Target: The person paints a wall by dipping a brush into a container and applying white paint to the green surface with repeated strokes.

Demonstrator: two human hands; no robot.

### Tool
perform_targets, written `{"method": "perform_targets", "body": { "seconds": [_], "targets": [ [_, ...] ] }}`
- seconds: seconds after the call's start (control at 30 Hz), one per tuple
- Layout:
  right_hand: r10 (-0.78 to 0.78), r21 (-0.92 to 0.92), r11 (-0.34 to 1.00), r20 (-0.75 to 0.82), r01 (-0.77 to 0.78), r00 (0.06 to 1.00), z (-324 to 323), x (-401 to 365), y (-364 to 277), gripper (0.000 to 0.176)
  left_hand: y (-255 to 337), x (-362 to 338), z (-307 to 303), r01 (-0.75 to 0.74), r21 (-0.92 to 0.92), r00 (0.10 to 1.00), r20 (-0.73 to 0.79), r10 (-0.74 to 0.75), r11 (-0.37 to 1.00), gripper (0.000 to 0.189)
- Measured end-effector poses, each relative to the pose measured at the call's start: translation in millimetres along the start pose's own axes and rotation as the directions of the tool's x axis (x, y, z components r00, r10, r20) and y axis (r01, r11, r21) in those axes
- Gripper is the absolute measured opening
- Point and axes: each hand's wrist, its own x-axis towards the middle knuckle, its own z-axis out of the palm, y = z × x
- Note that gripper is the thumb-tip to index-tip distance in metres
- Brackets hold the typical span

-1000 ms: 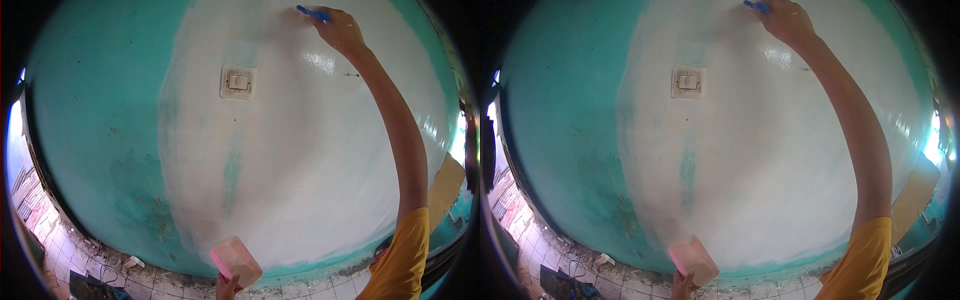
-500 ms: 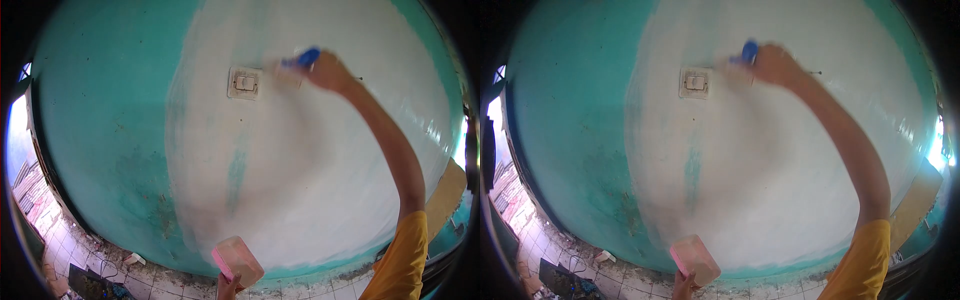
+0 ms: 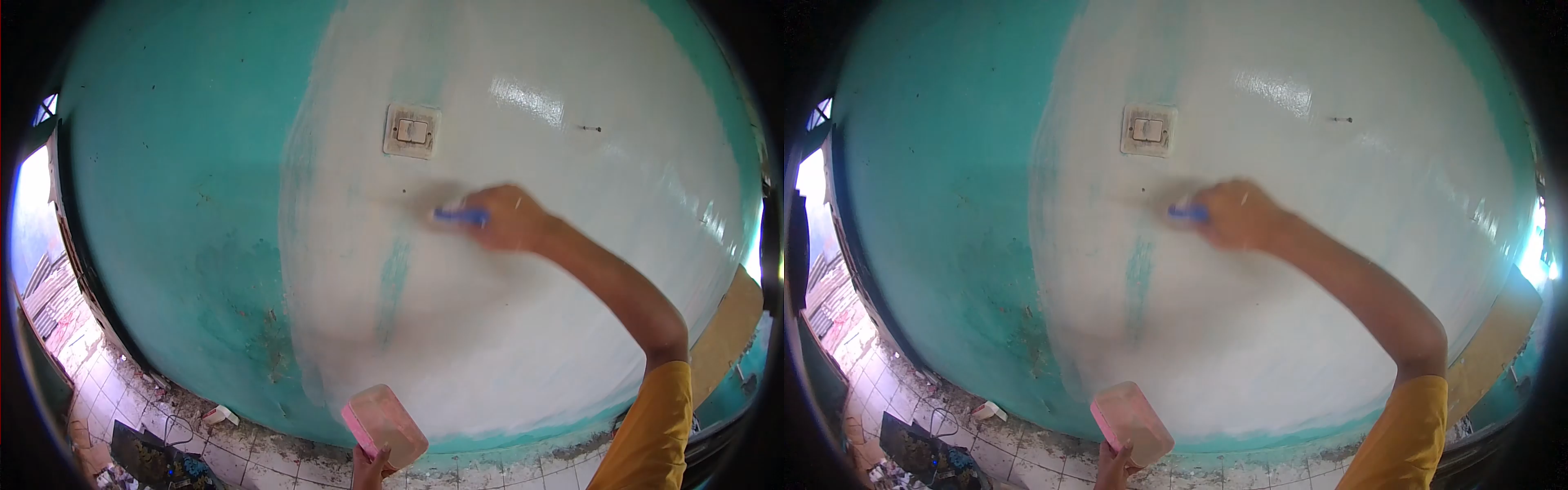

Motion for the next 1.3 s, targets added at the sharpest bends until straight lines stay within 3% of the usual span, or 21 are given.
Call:
{"method": "perform_targets", "body": {
  "seconds": [0.1,0.17,0.23,0.27,0.3,0.37,0.4,0.47,0.53,0.63,0.67,0.73,0.77,0.8,0.9,0.97,1.0,1.07,1.17,1.23,1.3],
  "targets": [
    [0.374,0.038,0.927,-0.141,-0.373,0.917,-71,45,33,0.044,7,-6,4,0.021,-0.011,0.999,-0.034,-0.022,1.0,0.074],
    [0.189,-0.158,0.945,-0.453,-0.287,0.871,-100,69,85,0.053,3,-3,1,0.017,-0.017,1.0,-0.013,-0.017,1.0,0.072],
    [0.112,-0.266,0.897,-0.635,-0.352,0.764,-123,83,99,0.049,-9,2,-2,0.015,-0.03,1.0,0.004,-0.015,0.999,0.071],
    [0.102,-0.306,0.871,-0.653,-0.384,0.75,-121,83,97,0.038,-16,8,-5,0.045,-0.033,0.999,0.006,-0.045,0.998,0.07],
    [0.103,-0.305,0.872,-0.652,-0.384,0.751,-110,79,90,0.038,-20,9,-7,0.073,-0.035,0.997,0.008,-0.073,0.997,0.07],
    [0.037,-0.272,0.943,-0.484,-0.19,0.875,-67,61,66,0.021,-14,4,0,0.011,-0.014,1.0,0.02,-0.011,1.0,0.07],
    [0.07,-0.33,0.929,-0.285,-0.167,0.956,-45,46,42,0.019,-10,1,4,-0.05,0.005,0.998,0.031,0.05,0.999,0.07],
    [-0.136,-0.175,0.979,-0.167,0.106,0.977,-1,13,11,0.033,-1,-3,10,-0.04,-0.054,0.998,0.047,0.043,0.998,0.063],
    [-0.061,-0.067,0.996,0.081,0.066,0.995,12,-4,-15,0.019,-6,-4,9,-0.025,-0.105,0.997,0.065,0.032,0.994,0.057],
    [0.073,0.112,0.991,0.004,-0.073,0.997,-9,14,9,0.036,-36,19,-1,-0.06,0.027,0.998,-0.032,0.061,0.998,0.071],
    [0.194,0.097,0.976,0.013,-0.194,0.981,-38,29,16,0.057,-45,24,-7,-0.045,0.0,0.999,-0.008,0.045,0.999,0.071],
    [0.365,0.027,0.931,-0.065,-0.364,0.929,-76,63,56,0.067,-46,27,-10,-0.031,-0.022,0.999,0.017,0.031,0.999,0.07],
    [0.306,-0.048,0.944,-0.247,-0.327,0.92,-94,76,78,0.068,-43,25,-7,0.002,0.017,1.0,-0.011,-0.002,1.0,0.069],
    [0.12,-0.276,0.925,-0.44,-0.262,0.89,-109,89,100,0.065,-40,20,-4,0.037,0.054,0.999,-0.041,-0.035,0.998,0.068],
    [-0.047,-0.367,0.887,-0.675,-0.28,0.736,-136,100,117,0.033,17,-21,27,0.022,-0.027,0.999,-0.038,-0.023,0.999,0.062],
    [0.052,-0.283,0.91,-0.646,-0.303,0.761,-122,88,85,0.028,-11,-8,14,0.021,-0.047,0.999,-0.029,-0.023,0.999,0.059],
    [0.133,-0.291,0.906,-0.493,-0.307,0.86,-102,80,79,0.024,-24,-2,9,0.02,-0.07,1.0,-0.021,-0.021,0.997,0.056],
    [0.027,-0.335,0.932,-0.31,-0.136,0.95,-49,49,47,0.019,-29,3,6,-0.027,-0.065,1.0,0.008,0.028,0.998,0.056],
    [0.0,-0.11,0.994,0.085,0.01,0.996,-12,7,-2,0.023,-38,13,-2,-0.044,-0.033,0.999,0.026,0.045,0.999,0.057],
    [-0.015,0.017,1.0,0.023,0.015,1.0,-17,9,3,0.026,-45,21,-5,-0.019,-0.002,1.0,0.021,0.019,1.0,0.06],
    [0.141,-0.05,0.988,-0.091,-0.146,0.986,-51,33,22,0.044,-51,28,-4,-0.13,-0.031,0.991,0.027,0.13,0.991,0.067]
  ]
}}
